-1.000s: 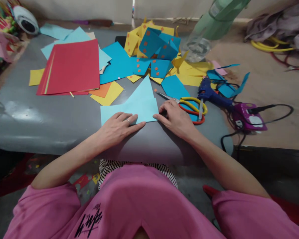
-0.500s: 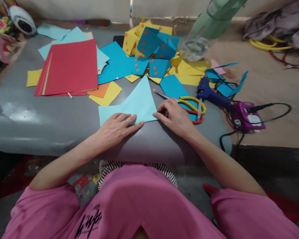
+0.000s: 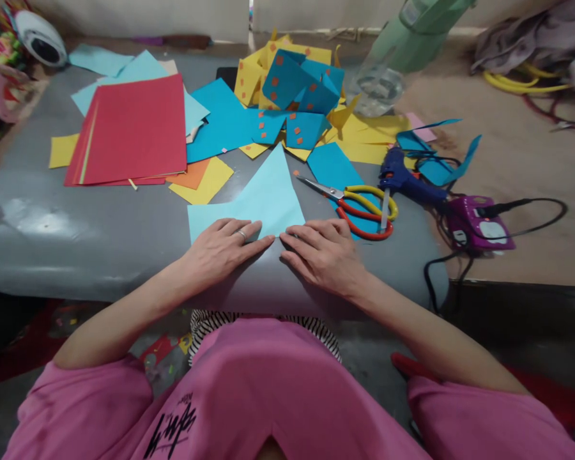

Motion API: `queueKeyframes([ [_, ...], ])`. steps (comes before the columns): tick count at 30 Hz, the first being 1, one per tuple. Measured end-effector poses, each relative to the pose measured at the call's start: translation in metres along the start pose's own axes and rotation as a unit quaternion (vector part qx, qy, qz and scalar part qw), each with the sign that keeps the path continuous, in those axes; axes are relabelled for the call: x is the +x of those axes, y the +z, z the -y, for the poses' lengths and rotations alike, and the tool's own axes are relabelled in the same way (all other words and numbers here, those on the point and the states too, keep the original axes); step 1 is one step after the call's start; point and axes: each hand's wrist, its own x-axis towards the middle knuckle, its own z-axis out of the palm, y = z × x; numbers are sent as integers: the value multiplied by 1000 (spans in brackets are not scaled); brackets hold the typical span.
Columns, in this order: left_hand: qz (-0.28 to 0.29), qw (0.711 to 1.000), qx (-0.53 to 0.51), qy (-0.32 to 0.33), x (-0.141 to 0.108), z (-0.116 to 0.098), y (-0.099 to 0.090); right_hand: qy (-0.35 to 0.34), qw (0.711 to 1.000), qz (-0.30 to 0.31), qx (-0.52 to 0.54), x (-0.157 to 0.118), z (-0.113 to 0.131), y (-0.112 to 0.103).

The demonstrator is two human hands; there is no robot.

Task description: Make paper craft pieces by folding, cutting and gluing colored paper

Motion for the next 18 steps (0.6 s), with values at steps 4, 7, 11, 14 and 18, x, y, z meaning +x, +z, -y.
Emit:
queueKeyframes([
  [4, -14, 1000, -22, 8, -3, 3, 2, 23, 1000, -6, -17, -2, -3, -4],
  [7, -25, 999, -26, 9, -11, 6, 3, 29, 999, -15, -22, -4, -5, -5],
  [11, -18, 999, -33, -19, -32, 12, 1, 38, 999, -18, -3, -3, -6, -5],
  [14, 2, 998, -38, -51, -53, 16, 1, 45, 999, -17, 11, -2, -7, -4],
  [18, -2, 995, -27, -92, -82, 18, 1, 29, 999, -25, -4, -1, -8, -3],
])
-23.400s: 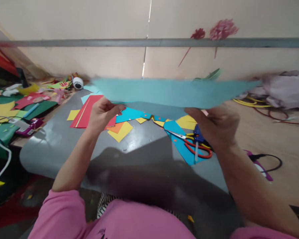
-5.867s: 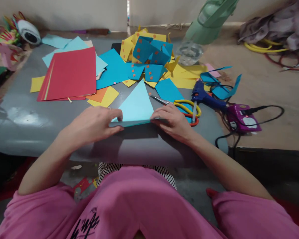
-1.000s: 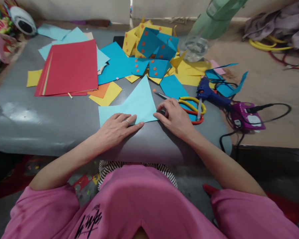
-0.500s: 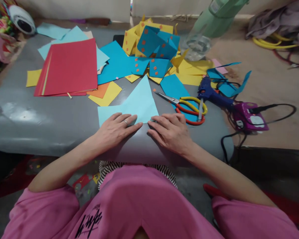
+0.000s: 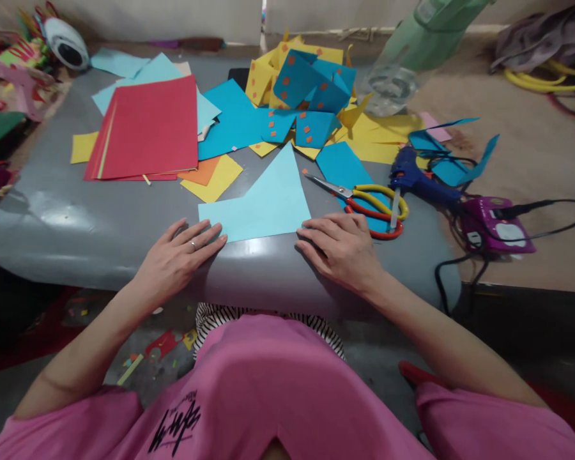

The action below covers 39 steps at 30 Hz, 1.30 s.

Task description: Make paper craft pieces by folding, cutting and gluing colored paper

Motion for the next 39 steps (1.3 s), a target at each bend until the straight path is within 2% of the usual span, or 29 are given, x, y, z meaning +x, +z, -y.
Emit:
queueKeyframes([
  [6, -4, 998, 34, -49, -32, 10, -12, -58, 996, -56, -30, 0, -5, 4],
  [8, -41, 993, 67, -85, -35, 11, -14, -77, 993, -77, -38, 0, -6, 6],
  [11, -150, 982, 77, -91, -20, -1, -8, -99, 990, -94, -45, 2, -7, 7],
  [13, -165, 985, 43, -40, 4, -19, 1, -107, 988, -100, -49, 3, -6, 7],
  [15, -141, 990, 15, -8, 30, -40, 10, -108, 986, -108, -61, 2, -5, 6],
  [17, -84, 996, -13, 3, 51, -55, 17, -99, 985, -114, -79, 0, -5, 5],
  [20, -25, 999, -38, -4, 61, -64, 21, -73, 986, -111, -97, -8, -6, 1],
  [26, -16, 998, -56, -11, 56, -59, 21, -22, 992, -86, -87, -18, -2, 0],
  [32, -57, 997, -52, -3, 54, -58, 23, 0, 994, -73, -77, -22, -5, -1],
  [35, -87, 995, -54, 1, 49, -48, 20, 7, 996, -61, -61, -24, -18, -9],
  [39, -130, 989, -58, -29, 55, -30, 15, 114, 985, -53, -120, -24, -48, -29],
])
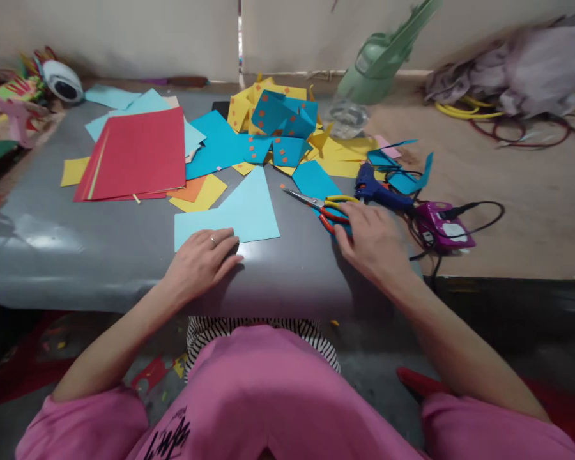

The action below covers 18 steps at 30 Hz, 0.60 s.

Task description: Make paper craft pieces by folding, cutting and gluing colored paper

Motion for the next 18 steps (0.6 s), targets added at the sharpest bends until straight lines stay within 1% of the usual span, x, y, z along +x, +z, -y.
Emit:
queueKeyframes([
  [1, -8, 1000, 2, -11, 6, 4, 0, 19, 1000, 18, -18, 4, -8, -3],
  [3, -4, 1000, 10, -25, 20, 8, 1, 26, 996, 76, -37, 14, -18, -8],
  [5, 32, 999, 21, -31, 36, 11, 4, 15, 987, 152, -46, 27, -22, -12],
  [7, 85, 995, 31, -46, 49, 12, 4, 12, 974, 216, -64, 42, -22, -15],
  [9, 129, 988, 32, -74, 59, 13, 3, 10, 967, 243, -82, 54, -20, -15],
  [11, 154, 982, 21, -103, 66, 15, -1, 7, 968, 238, -77, 60, -21, -13],
  [13, 167, 979, -6, -119, 70, 19, -5, 9, 976, 215, -42, 61, -24, -9],
  [16, 186, 972, -63, -131, 73, 27, -11, 16, 988, 144, 54, 55, -31, -2],
  [18, 194, 967, -98, -135, 74, 32, -15, 16, 988, 89, 125, 51, -37, 0],
])
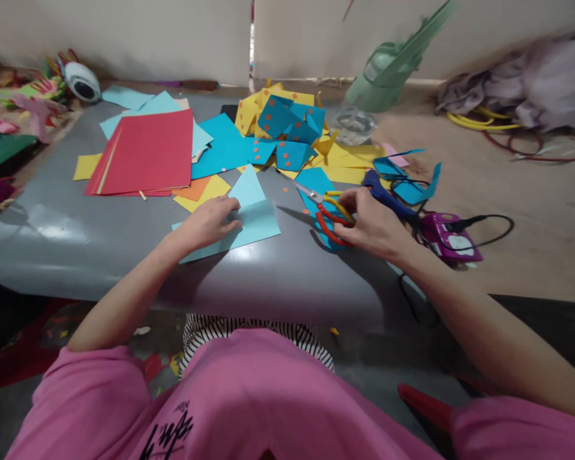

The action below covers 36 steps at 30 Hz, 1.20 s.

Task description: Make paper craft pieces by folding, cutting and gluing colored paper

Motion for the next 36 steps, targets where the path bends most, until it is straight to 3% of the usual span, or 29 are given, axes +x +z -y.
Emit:
queueKeyframes([
  [7, 86, 994, -60, 26, -1, 8, -30, -28, 992, -28, 122, -5, -10, -15],
  [10, 129, 988, -65, 48, 0, 12, -39, -39, 990, 11, 138, -9, -11, -18],
  [15, 165, 983, -53, 68, 5, 17, -45, -106, 988, 88, 67, -12, -15, -20],
  [19, 169, 982, -42, 80, 13, 16, -49, -175, 980, 98, 12, -7, -13, -21],
  [27, 163, 983, -21, 84, 24, 18, -51, -219, 970, 108, -9, 3, 8, -6],
  [36, 87, 993, 3, 79, 36, 3, -28, -240, 961, 127, -51, 5, 19, -5],
])
